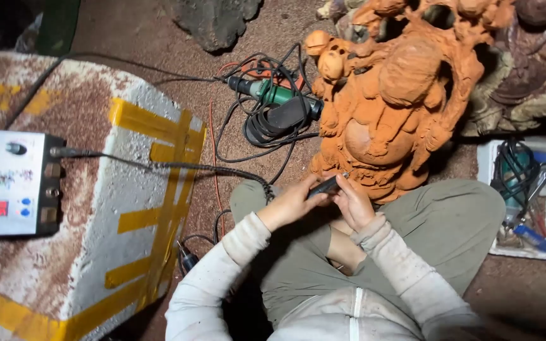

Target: Carving fine details into a wooden statue using a handheld rotary tool.

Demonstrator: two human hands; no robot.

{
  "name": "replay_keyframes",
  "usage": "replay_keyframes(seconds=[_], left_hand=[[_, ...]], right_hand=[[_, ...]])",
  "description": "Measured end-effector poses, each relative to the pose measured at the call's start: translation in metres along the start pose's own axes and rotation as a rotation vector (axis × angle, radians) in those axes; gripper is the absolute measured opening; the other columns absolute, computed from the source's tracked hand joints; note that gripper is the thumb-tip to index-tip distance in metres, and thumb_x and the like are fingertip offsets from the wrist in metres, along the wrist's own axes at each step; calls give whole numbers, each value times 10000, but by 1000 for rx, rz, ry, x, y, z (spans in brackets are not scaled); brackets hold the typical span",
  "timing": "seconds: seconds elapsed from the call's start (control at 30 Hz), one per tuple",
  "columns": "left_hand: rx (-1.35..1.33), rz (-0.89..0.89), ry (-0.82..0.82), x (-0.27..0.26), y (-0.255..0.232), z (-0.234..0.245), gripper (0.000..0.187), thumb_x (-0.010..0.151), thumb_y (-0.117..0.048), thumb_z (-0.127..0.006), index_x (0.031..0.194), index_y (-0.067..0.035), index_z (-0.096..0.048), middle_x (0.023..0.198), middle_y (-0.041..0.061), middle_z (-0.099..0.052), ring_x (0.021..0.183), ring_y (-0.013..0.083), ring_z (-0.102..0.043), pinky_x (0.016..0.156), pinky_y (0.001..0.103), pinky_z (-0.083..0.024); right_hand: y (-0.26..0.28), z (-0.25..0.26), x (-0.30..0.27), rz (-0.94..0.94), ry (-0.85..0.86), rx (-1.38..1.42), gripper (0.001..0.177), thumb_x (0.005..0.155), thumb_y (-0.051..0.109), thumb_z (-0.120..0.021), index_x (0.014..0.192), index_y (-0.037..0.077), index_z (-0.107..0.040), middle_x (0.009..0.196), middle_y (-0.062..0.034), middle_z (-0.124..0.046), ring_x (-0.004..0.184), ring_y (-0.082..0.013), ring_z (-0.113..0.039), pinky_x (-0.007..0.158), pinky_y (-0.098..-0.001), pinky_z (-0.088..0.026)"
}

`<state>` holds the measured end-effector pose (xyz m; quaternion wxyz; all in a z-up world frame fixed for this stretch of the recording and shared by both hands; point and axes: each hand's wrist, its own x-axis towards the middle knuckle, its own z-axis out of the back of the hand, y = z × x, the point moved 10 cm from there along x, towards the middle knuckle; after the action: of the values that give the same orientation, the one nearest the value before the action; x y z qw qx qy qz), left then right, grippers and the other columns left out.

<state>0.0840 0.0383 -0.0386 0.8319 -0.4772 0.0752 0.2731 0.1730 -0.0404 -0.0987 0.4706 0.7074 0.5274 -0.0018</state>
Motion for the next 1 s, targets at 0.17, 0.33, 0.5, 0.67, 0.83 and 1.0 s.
replay_keyframes(seconds=[0.17, 0.33, 0.5, 0.67, 0.83, 1.0], left_hand=[[188, 98, 107, 23, -11, 28, 484, 967, -438, -594, 1363, -161, -562, 1095, 236, -729, 1081, 441, -687, 963, 540, -530], [248, 123, 155, 33, -27, 41, 503, 958, -446, -600, 1360, -144, -608, 1074, 264, -731, 1077, 469, -678, 956, 553, -537], [248, 127, 181, 44, -29, 40, 480, 959, -436, -594, 1334, -142, -646, 1108, 232, -735, 1108, 432, -674, 927, 529, -548], [297, 129, 206, 51, -25, 39, 467, 948, -439, -603, 1297, -137, -675, 1091, 220, -741, 1100, 420, -681, 914, 521, -558], [328, 144, 237, 55, -23, 37, 480, 955, -453, -582, 1286, -120, -678, 1100, 225, -737, 1112, 424, -675, 918, 519, -557], [359, 140, 240, 58, -21, 35, 470, 958, -454, -572, 1271, -122, -687, 1080, 233, -739, 1094, 429, -681, 904, 527, -562]], right_hand=[[10, -8, 8, 71, -47, 95, 251, 1014, 270, -657, 1098, 38, -706, 1002, -47, -687, 944, -172, -650, 890, -395, -563], [10, -2, 18, 91, -60, 115, 389, 1022, 285, -632, 1270, -14, -650, 1044, -52, -637, 977, -181, -608, 926, -396, -540], [10, -2, 22, 98, -85, 148, 432, 1030, 316, -604, 1340, 16, -629, 1124, -38, -602, 1046, -168, -549, 978, -421, -497], [24, -17, 14, 103, -89, 172, 475, 1028, 314, -593, 1385, 1, -595, 1128, -28, -577, 1065, -149, -534, 1013, -396, -486], [10, -3, 24, 69, -96, 183, 490, 1032, 338, -580, 1407, 21, -582, 1168, -37, -535, 1099, -160, -484, 1036, -412, -447], [13, -4, 23, 58, -92, 173, 505, 1036, 351, -566, 1418, 21, -573, 1187, -38, -533, 1115, -152, -473, 1052, -404, -444]])
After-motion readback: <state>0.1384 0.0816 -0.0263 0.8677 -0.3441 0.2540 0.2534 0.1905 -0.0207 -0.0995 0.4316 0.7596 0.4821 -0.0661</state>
